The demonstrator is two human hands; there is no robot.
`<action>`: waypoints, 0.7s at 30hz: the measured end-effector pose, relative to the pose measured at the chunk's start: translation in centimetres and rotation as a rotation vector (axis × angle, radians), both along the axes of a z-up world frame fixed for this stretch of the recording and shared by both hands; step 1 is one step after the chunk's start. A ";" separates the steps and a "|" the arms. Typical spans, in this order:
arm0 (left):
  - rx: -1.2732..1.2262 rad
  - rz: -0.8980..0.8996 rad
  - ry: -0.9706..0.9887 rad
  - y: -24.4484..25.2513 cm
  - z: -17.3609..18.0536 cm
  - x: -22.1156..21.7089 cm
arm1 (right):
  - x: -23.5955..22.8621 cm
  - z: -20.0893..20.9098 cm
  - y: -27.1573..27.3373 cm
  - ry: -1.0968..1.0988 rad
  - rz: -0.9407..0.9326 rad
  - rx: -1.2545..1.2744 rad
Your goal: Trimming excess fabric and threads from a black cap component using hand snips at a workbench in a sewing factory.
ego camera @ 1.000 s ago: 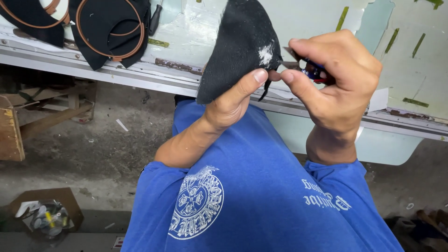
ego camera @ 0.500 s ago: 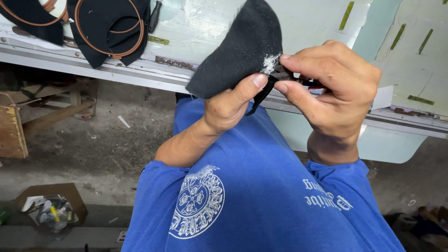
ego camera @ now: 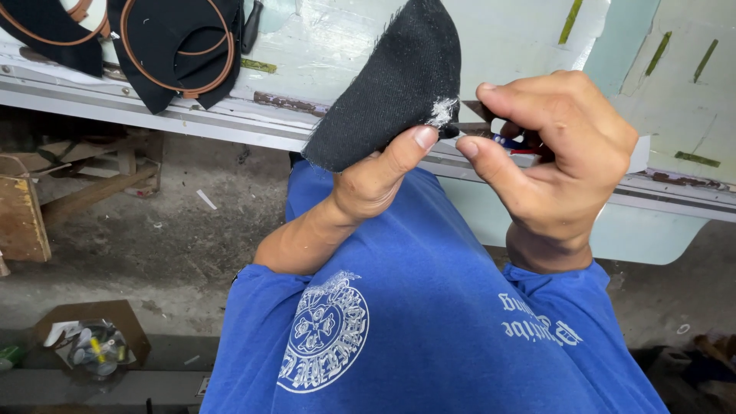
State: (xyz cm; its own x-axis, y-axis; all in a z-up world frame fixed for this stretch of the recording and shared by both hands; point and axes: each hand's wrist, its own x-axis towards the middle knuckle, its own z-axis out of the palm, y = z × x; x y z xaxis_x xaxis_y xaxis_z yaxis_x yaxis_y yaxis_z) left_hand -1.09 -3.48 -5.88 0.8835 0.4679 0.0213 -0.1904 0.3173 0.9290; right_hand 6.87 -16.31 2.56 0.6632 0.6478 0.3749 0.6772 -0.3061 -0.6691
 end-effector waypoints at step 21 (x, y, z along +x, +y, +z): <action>0.130 0.143 -0.082 -0.1 2.4 0.5 | -1.1 0.6 0.7 -0.022 -0.041 -0.051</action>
State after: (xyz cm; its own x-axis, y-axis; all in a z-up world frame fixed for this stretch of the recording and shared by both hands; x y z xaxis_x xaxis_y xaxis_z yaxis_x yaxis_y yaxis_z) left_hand -0.60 -3.59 -3.47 0.8013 0.5767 0.1590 -0.3016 0.1600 0.9399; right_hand 5.75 -15.64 3.13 0.6818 0.6388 0.3565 0.6775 -0.3675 -0.6372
